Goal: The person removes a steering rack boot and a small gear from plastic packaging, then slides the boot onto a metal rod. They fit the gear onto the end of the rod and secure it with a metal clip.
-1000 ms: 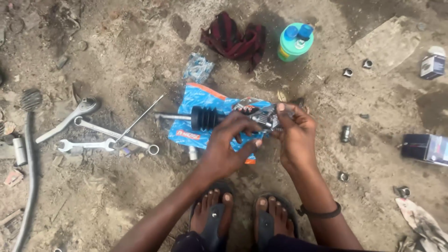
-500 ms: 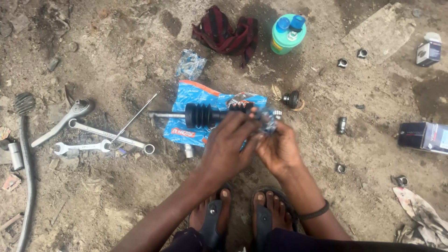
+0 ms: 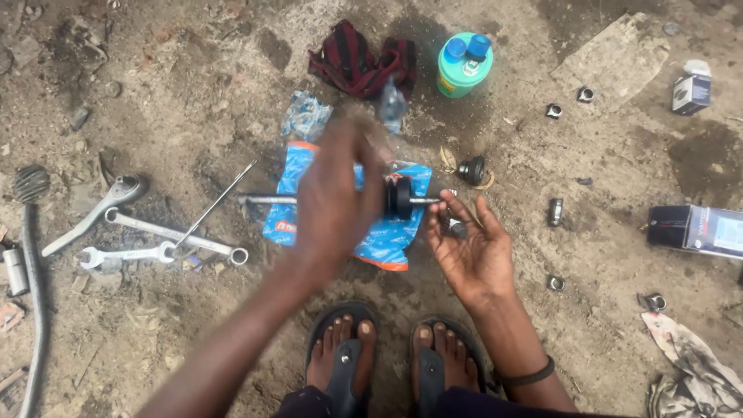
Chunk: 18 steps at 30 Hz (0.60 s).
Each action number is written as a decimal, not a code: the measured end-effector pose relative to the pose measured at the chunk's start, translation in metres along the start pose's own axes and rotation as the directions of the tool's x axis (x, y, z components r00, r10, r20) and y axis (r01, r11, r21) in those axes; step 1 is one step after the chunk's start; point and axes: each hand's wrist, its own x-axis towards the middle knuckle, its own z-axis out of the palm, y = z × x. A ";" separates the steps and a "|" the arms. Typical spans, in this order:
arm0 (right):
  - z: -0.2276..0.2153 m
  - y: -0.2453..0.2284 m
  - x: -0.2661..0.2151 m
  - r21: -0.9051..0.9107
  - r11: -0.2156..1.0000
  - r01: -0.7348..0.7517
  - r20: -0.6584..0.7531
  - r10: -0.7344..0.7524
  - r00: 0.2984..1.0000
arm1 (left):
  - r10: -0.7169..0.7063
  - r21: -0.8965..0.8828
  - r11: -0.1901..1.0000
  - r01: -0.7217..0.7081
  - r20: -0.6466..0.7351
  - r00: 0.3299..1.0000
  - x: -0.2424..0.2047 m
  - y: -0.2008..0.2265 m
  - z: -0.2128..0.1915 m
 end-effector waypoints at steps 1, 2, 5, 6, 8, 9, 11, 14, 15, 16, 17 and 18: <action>0.005 -0.001 -0.001 0.061 0.997 0.047 -0.033 -0.045 0.998 | -0.172 -0.142 0.971 0.191 0.131 0.976 -0.015 -0.005 0.015; 0.002 0.001 -0.002 0.064 0.997 0.047 -0.036 -0.044 0.998 | -0.173 -0.141 0.971 0.192 0.136 0.976 -0.017 0.007 0.015; -0.004 0.006 -0.006 0.005 0.979 0.204 0.061 -0.204 0.977 | -0.364 -0.275 0.737 0.617 0.608 0.706 -0.037 0.029 0.033; -0.004 0.009 -0.006 -0.058 0.964 0.261 0.125 -0.252 0.960 | -0.400 -0.317 0.646 0.694 0.634 0.662 -0.052 0.026 0.047; -0.008 0.016 -0.007 -0.116 0.942 0.316 0.195 -0.291 0.937 | -0.433 -0.353 0.546 0.760 0.658 0.617 -0.070 0.020 0.062; -0.012 0.019 -0.008 -0.149 0.933 0.328 0.245 -0.287 0.926 | -0.466 -0.407 0.425 0.808 0.667 0.581 -0.074 0.017 0.064; -0.019 0.028 -0.013 -0.183 0.926 0.329 0.290 -0.269 0.918 | -0.504 -0.450 0.290 0.845 0.679 0.535 -0.084 0.014 0.060; -0.013 0.031 -0.015 -0.190 0.939 0.288 0.345 -0.211 0.915 | -0.514 -0.463 0.125 0.877 0.726 0.457 -0.086 0.007 0.046; -0.007 0.032 -0.015 -0.234 0.932 0.278 0.349 -0.186 0.919 | -0.521 -0.456 0.083 0.886 0.738 0.429 -0.085 0.005 0.039; -0.003 0.033 -0.018 -0.283 0.922 0.263 0.347 -0.157 0.925 | -0.528 -0.448 0.032 0.894 0.751 0.396 -0.087 0.005 0.032; -0.007 0.037 -0.022 -0.288 0.924 0.252 0.350 -0.143 0.926 | -0.539 -0.451 0.027 0.892 0.745 0.393 -0.095 0.005 0.030; -0.007 0.039 -0.020 -0.350 0.899 0.263 0.380 -0.121 0.917 | -0.548 -0.441 -0.047 0.896 0.762 0.346 -0.100 0.002 0.028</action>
